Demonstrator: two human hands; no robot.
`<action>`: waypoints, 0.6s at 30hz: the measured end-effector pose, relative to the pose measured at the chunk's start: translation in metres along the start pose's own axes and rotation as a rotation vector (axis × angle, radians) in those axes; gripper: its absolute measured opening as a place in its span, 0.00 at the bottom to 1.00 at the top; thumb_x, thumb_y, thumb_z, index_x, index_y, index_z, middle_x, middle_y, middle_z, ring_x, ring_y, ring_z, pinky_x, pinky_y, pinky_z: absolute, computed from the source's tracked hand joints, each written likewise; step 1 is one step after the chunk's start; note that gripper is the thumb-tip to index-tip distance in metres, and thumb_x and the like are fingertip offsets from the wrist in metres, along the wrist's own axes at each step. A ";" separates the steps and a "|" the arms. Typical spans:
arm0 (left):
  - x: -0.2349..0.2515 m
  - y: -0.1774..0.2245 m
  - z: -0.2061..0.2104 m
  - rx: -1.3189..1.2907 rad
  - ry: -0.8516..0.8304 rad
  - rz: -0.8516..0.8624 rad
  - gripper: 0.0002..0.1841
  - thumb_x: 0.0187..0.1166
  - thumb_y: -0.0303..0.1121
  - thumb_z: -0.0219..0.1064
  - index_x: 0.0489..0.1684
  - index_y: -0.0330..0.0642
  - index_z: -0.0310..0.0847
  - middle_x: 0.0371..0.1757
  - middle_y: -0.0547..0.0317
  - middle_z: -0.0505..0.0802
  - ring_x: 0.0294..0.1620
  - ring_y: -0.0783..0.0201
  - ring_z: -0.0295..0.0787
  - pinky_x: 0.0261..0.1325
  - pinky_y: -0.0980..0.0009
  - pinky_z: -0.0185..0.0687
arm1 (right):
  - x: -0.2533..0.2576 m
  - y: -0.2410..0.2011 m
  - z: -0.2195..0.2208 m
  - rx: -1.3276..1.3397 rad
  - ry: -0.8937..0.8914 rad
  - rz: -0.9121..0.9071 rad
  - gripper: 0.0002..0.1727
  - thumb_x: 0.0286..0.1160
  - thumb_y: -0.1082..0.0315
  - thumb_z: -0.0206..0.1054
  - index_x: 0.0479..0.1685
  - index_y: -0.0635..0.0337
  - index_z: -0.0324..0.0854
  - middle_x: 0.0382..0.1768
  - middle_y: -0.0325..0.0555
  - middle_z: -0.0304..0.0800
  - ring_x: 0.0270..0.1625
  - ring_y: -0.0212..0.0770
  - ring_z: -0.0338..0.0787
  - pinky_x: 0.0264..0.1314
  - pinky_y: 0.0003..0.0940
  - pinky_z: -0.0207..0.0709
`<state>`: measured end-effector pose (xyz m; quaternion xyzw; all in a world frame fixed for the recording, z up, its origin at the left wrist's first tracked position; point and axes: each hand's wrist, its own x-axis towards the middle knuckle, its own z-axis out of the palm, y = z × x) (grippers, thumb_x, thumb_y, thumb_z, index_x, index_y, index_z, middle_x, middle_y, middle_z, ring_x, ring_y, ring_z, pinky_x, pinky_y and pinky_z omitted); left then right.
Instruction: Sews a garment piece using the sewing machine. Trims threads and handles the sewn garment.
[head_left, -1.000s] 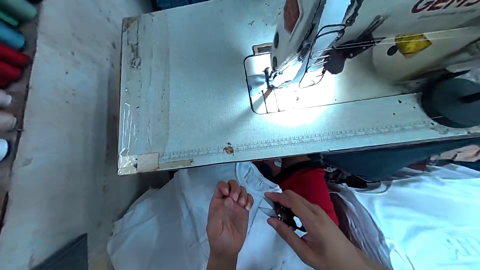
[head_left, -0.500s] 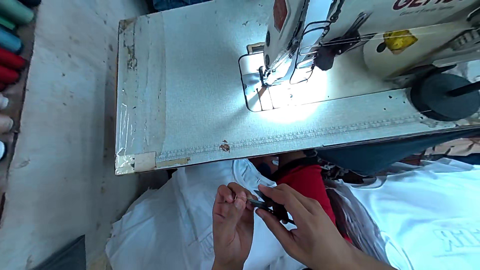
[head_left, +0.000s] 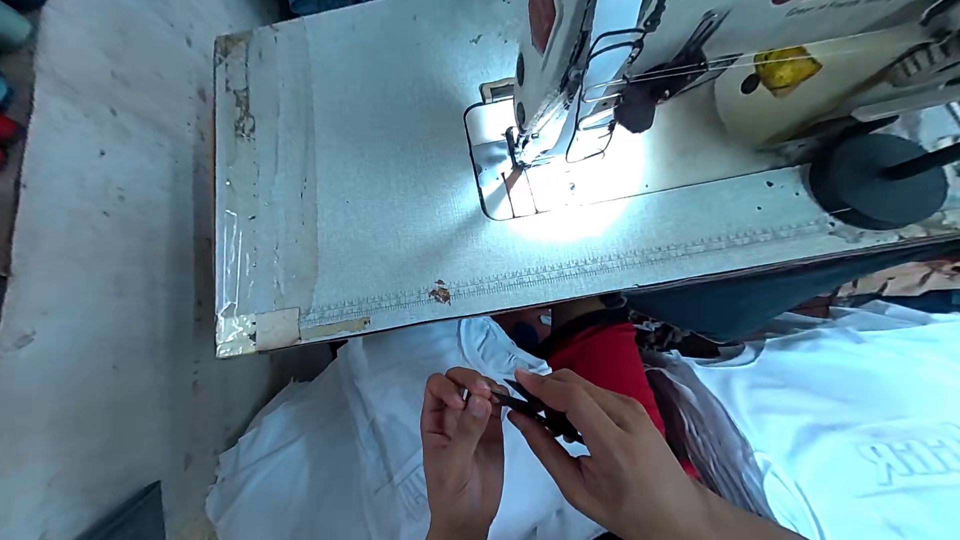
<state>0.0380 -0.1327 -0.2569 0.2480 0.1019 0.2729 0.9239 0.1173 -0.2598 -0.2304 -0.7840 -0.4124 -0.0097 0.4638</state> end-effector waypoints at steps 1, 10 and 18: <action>0.000 -0.001 0.000 0.007 0.003 0.007 0.05 0.76 0.26 0.73 0.43 0.45 0.85 0.48 0.56 0.92 0.52 0.63 0.92 0.60 0.66 0.88 | 0.000 0.000 0.000 -0.008 0.001 0.001 0.17 0.82 0.63 0.67 0.63 0.61 0.83 0.39 0.44 0.88 0.36 0.30 0.85 0.35 0.18 0.78; 0.001 -0.006 -0.002 0.117 0.030 0.075 0.05 0.76 0.27 0.73 0.44 0.45 0.85 0.48 0.55 0.93 0.51 0.63 0.93 0.59 0.66 0.89 | 0.001 0.000 0.003 -0.096 0.057 -0.018 0.15 0.82 0.65 0.67 0.61 0.61 0.84 0.37 0.44 0.89 0.35 0.31 0.85 0.34 0.19 0.78; 0.000 -0.008 -0.001 0.125 0.037 0.075 0.06 0.75 0.26 0.74 0.44 0.44 0.85 0.47 0.55 0.93 0.51 0.62 0.93 0.60 0.66 0.89 | 0.002 0.002 0.002 -0.141 0.097 -0.064 0.12 0.81 0.68 0.67 0.59 0.61 0.85 0.35 0.44 0.89 0.33 0.34 0.85 0.32 0.22 0.76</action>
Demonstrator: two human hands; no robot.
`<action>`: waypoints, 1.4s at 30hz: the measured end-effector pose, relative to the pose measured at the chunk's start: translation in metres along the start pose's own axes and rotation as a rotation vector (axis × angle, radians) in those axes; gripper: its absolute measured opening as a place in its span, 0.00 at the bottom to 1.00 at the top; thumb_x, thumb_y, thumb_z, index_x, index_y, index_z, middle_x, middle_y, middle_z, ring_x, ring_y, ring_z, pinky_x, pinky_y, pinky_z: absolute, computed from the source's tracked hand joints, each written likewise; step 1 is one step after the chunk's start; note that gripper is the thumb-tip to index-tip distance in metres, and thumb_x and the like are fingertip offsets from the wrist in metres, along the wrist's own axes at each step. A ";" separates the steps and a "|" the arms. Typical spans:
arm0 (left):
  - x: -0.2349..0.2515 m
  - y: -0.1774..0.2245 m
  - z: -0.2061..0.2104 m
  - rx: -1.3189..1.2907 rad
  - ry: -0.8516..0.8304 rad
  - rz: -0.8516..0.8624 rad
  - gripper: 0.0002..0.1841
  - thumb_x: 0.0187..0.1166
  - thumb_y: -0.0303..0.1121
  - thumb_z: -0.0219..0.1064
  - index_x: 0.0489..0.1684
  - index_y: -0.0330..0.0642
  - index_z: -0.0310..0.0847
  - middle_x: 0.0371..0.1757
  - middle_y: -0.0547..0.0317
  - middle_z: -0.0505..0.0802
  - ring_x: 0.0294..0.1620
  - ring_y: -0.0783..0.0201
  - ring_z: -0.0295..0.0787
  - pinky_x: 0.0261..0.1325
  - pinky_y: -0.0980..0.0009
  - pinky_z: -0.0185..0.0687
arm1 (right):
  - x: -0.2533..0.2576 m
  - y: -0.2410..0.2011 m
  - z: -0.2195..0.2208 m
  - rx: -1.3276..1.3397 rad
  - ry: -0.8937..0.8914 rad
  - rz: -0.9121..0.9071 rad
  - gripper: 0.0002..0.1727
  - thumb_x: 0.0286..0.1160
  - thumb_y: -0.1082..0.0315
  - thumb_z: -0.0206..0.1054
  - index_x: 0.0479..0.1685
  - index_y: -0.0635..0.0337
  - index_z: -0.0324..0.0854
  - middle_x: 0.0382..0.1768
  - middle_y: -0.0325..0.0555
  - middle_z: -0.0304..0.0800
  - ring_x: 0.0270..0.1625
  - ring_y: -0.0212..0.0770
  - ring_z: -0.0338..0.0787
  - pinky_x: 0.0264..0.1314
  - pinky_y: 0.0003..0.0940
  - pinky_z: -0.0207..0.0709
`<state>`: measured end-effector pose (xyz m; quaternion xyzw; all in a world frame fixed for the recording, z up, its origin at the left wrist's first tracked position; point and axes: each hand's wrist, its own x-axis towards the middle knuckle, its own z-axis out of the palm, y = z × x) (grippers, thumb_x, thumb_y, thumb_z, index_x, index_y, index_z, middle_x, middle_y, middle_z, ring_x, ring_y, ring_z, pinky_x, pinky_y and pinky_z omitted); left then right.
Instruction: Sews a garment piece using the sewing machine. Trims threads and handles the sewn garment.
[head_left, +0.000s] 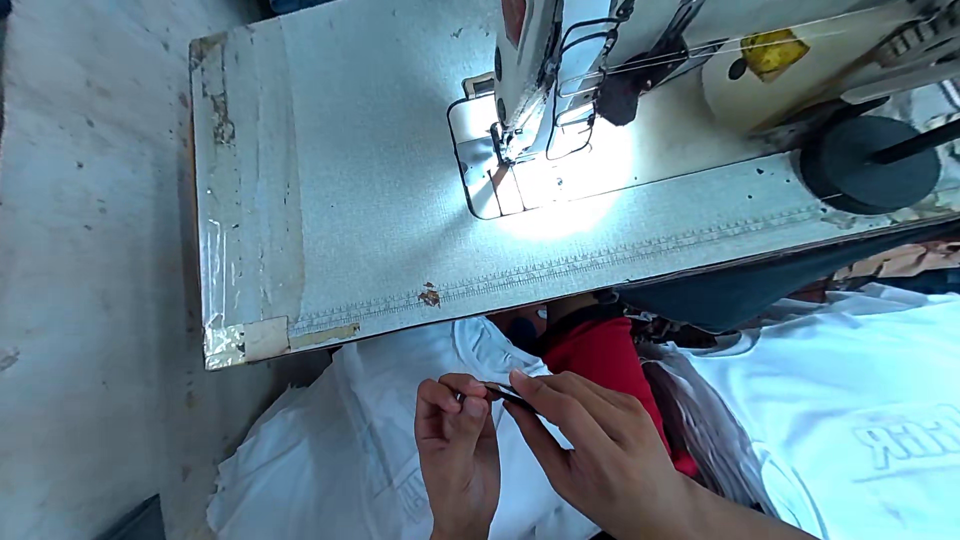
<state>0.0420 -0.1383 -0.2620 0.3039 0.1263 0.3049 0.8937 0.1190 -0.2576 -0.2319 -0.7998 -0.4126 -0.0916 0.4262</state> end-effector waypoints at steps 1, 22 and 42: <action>0.000 0.000 0.000 -0.001 0.004 -0.001 0.06 0.75 0.26 0.74 0.44 0.44 0.85 0.46 0.55 0.93 0.50 0.63 0.93 0.59 0.66 0.90 | 0.000 0.000 0.000 -0.005 0.004 -0.004 0.12 0.81 0.68 0.67 0.59 0.61 0.85 0.34 0.44 0.89 0.33 0.34 0.85 0.32 0.22 0.76; -0.001 -0.003 0.002 -0.023 0.013 -0.010 0.06 0.75 0.27 0.74 0.44 0.44 0.84 0.48 0.54 0.93 0.51 0.61 0.94 0.59 0.65 0.90 | 0.000 0.004 -0.003 -0.019 0.004 -0.025 0.12 0.80 0.69 0.68 0.59 0.60 0.86 0.34 0.44 0.89 0.32 0.36 0.84 0.30 0.24 0.75; 0.001 -0.002 0.002 0.074 0.002 0.034 0.05 0.76 0.25 0.73 0.43 0.42 0.85 0.46 0.53 0.94 0.51 0.62 0.94 0.60 0.66 0.90 | 0.003 0.010 -0.006 -0.036 -0.006 -0.083 0.12 0.81 0.69 0.67 0.60 0.58 0.86 0.32 0.44 0.87 0.30 0.37 0.81 0.29 0.26 0.71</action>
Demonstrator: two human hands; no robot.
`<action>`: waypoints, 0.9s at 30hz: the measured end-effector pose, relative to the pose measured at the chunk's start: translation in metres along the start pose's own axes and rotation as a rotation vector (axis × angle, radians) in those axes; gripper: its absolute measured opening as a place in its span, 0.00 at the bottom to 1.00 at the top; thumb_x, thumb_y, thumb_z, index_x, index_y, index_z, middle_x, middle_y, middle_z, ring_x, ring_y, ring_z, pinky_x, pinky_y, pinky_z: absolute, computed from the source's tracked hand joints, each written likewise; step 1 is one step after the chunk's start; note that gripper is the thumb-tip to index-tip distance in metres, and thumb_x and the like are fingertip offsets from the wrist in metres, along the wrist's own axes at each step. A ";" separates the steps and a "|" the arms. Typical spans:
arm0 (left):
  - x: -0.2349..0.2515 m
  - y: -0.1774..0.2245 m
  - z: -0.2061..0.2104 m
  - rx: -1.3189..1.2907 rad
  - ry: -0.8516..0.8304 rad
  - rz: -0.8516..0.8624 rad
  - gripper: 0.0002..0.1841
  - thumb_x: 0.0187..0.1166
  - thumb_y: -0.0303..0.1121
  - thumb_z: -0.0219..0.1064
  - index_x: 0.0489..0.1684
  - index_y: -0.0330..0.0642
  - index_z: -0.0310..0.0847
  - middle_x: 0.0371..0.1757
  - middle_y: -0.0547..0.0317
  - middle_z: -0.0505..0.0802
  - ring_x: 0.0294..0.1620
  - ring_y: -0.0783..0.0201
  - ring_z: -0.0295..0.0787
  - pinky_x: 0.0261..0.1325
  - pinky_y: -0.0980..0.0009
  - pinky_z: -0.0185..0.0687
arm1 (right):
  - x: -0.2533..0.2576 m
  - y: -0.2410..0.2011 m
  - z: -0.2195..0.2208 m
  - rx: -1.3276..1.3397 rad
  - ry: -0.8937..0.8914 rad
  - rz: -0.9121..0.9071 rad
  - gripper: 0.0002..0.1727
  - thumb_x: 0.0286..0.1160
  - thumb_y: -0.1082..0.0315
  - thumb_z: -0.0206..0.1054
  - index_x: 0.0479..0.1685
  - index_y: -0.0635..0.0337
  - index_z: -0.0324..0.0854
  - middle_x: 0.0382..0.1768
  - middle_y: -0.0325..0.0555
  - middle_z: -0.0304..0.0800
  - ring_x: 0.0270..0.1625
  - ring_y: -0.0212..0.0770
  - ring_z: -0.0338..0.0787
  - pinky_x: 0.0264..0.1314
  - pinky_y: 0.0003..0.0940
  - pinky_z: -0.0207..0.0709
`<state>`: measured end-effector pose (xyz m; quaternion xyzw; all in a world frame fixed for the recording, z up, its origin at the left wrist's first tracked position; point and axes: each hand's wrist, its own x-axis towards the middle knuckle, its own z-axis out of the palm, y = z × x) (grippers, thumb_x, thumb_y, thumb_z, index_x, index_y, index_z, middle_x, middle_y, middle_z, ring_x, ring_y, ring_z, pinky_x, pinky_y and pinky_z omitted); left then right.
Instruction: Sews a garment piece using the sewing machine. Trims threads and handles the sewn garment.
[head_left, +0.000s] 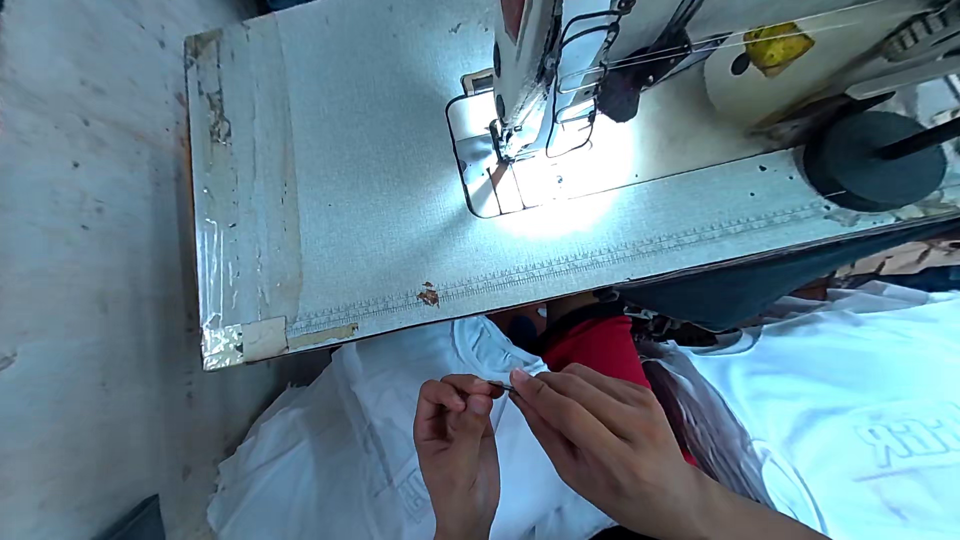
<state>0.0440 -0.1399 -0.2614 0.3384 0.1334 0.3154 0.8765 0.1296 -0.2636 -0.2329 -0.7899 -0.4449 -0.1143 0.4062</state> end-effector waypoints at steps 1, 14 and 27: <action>0.000 0.000 0.000 0.012 0.000 0.005 0.05 0.75 0.25 0.73 0.43 0.42 0.85 0.46 0.53 0.94 0.51 0.62 0.94 0.60 0.66 0.90 | 0.000 0.001 0.000 -0.004 -0.003 -0.005 0.13 0.81 0.69 0.67 0.60 0.58 0.87 0.32 0.44 0.87 0.30 0.37 0.81 0.29 0.26 0.71; 0.004 0.002 -0.003 0.169 0.000 -0.101 0.06 0.77 0.26 0.73 0.44 0.42 0.83 0.48 0.50 0.94 0.52 0.59 0.95 0.62 0.63 0.90 | 0.010 0.009 -0.013 0.056 0.073 0.056 0.13 0.80 0.68 0.71 0.59 0.62 0.85 0.40 0.47 0.92 0.41 0.32 0.89 0.43 0.19 0.81; 0.009 0.004 -0.002 0.168 0.016 -0.061 0.06 0.77 0.25 0.73 0.41 0.43 0.80 0.45 0.54 0.92 0.50 0.64 0.93 0.59 0.68 0.89 | -0.004 0.004 0.002 0.068 -0.076 0.137 0.15 0.81 0.64 0.69 0.60 0.59 0.87 0.36 0.42 0.90 0.34 0.30 0.85 0.33 0.19 0.76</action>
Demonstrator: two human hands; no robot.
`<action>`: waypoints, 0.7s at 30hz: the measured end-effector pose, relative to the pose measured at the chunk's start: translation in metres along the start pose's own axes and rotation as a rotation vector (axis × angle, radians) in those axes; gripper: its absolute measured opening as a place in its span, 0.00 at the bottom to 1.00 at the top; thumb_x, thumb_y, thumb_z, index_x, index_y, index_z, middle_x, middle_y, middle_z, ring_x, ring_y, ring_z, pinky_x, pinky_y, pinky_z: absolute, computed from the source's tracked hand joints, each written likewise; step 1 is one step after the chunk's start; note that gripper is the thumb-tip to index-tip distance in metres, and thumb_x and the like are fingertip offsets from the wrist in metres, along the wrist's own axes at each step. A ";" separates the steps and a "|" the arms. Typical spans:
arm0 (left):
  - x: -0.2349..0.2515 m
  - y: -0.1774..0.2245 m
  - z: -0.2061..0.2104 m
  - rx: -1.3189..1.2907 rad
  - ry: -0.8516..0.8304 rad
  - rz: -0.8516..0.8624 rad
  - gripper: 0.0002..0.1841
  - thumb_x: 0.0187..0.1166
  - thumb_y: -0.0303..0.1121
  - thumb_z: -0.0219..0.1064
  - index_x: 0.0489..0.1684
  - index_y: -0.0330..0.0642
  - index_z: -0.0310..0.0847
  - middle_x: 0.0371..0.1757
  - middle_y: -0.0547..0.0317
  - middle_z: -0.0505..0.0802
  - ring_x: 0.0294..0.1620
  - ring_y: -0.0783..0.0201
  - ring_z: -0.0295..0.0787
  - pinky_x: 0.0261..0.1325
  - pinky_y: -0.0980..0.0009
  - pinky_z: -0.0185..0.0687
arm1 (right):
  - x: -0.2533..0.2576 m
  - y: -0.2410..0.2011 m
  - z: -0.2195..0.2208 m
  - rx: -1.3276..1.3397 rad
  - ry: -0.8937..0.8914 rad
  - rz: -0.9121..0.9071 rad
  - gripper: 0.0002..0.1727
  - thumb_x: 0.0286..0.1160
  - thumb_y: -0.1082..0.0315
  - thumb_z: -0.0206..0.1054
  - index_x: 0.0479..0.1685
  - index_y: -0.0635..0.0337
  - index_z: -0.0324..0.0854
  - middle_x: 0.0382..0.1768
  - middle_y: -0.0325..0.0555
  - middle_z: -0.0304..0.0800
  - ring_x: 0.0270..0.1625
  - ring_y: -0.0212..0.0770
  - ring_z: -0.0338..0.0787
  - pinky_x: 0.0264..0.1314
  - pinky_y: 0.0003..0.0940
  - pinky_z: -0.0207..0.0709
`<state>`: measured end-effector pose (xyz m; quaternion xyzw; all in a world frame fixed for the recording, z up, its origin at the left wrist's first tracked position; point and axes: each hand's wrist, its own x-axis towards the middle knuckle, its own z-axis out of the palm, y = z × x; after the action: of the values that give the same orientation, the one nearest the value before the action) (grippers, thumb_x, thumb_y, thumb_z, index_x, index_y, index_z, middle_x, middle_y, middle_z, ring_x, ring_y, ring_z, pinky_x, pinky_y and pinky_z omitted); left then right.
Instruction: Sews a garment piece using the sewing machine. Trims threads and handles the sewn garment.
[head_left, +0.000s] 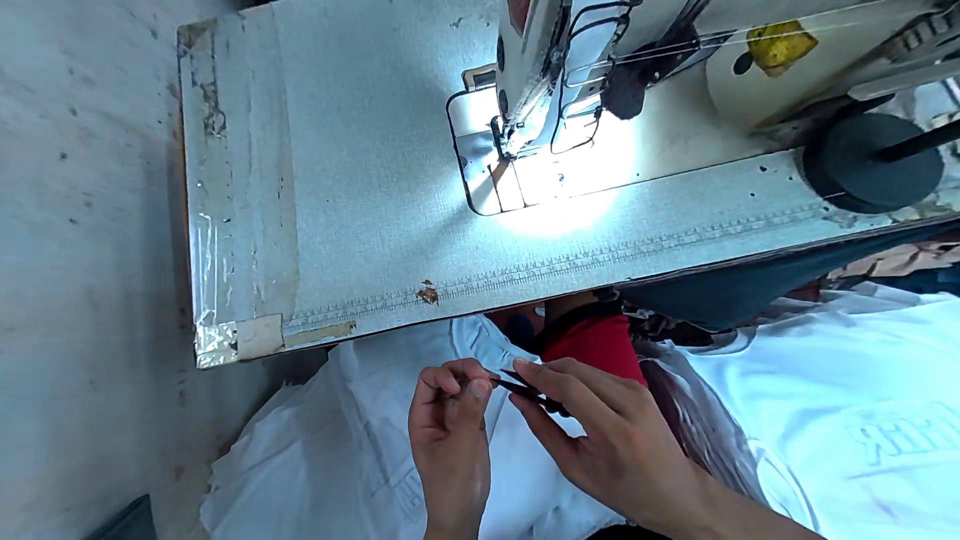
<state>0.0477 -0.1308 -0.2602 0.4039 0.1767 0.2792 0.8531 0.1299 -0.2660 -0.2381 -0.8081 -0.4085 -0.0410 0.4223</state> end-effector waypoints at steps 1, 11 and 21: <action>0.000 0.000 0.000 0.006 0.001 0.004 0.06 0.76 0.25 0.73 0.41 0.42 0.80 0.45 0.53 0.92 0.50 0.64 0.93 0.59 0.68 0.89 | 0.000 0.000 0.000 -0.007 0.001 -0.004 0.14 0.81 0.64 0.68 0.60 0.59 0.87 0.36 0.42 0.90 0.34 0.31 0.85 0.33 0.19 0.76; 0.002 -0.001 -0.001 0.145 -0.014 0.103 0.08 0.75 0.25 0.74 0.41 0.44 0.78 0.45 0.55 0.92 0.49 0.65 0.93 0.59 0.68 0.90 | 0.003 -0.002 0.001 -0.081 0.030 -0.042 0.13 0.81 0.67 0.68 0.58 0.60 0.88 0.36 0.44 0.91 0.35 0.34 0.87 0.32 0.22 0.77; 0.000 0.000 0.000 0.191 -0.011 0.138 0.08 0.75 0.25 0.74 0.40 0.45 0.78 0.45 0.56 0.92 0.49 0.65 0.93 0.58 0.69 0.90 | 0.003 0.001 0.001 -0.094 0.048 -0.094 0.12 0.80 0.69 0.68 0.58 0.59 0.88 0.34 0.44 0.90 0.34 0.35 0.86 0.32 0.24 0.76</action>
<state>0.0479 -0.1308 -0.2606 0.4962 0.1694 0.3169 0.7903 0.1320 -0.2633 -0.2382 -0.8058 -0.4334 -0.0996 0.3911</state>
